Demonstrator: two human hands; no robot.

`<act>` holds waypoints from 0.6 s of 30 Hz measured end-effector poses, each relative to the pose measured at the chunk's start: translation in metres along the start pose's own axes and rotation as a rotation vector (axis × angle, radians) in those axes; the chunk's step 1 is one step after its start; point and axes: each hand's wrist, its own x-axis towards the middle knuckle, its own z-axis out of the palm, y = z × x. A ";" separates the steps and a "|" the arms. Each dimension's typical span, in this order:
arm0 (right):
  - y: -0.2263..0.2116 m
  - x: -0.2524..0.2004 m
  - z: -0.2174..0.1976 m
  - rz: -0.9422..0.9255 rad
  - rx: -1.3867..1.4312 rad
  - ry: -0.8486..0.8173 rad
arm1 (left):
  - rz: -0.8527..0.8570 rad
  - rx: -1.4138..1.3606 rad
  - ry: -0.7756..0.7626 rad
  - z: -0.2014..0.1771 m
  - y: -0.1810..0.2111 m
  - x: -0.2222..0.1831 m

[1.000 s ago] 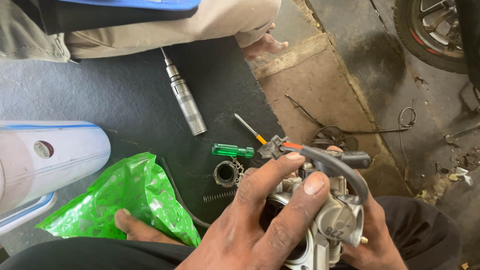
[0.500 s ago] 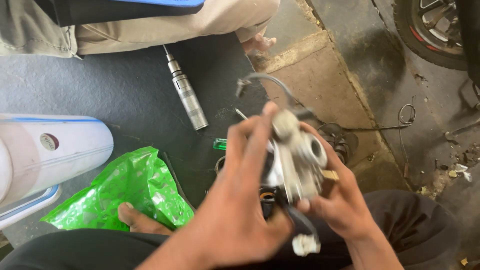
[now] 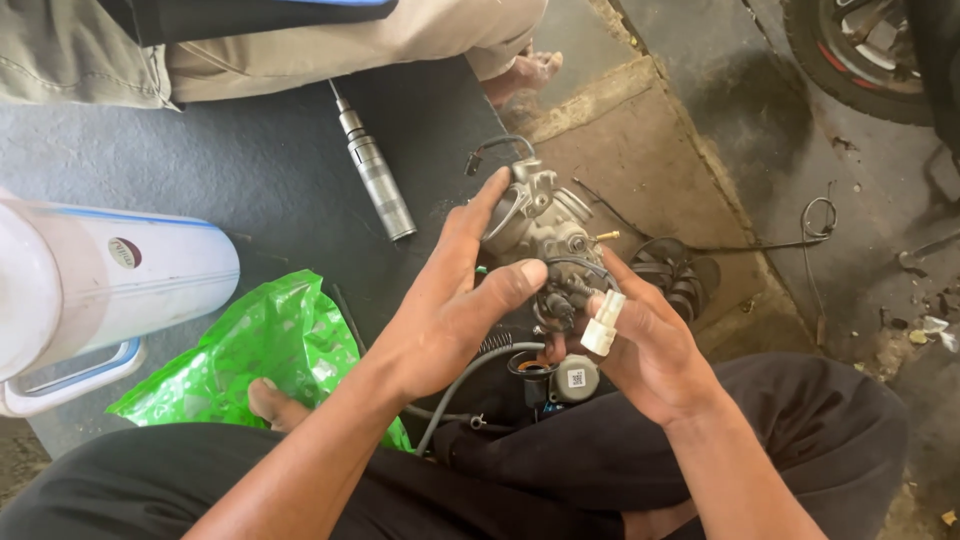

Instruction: The person is disassembling and adjusting components of a motorcycle carburetor using tools like a screwdriver.

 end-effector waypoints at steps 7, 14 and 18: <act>-0.004 0.003 0.009 0.012 -0.083 0.021 | 0.004 -0.059 0.019 0.006 0.001 0.002; -0.003 0.008 0.016 0.047 -0.076 0.146 | 0.044 -0.097 0.064 0.010 -0.006 0.001; 0.000 0.009 0.017 0.024 -0.127 0.149 | 0.057 -0.114 0.093 0.013 -0.007 0.001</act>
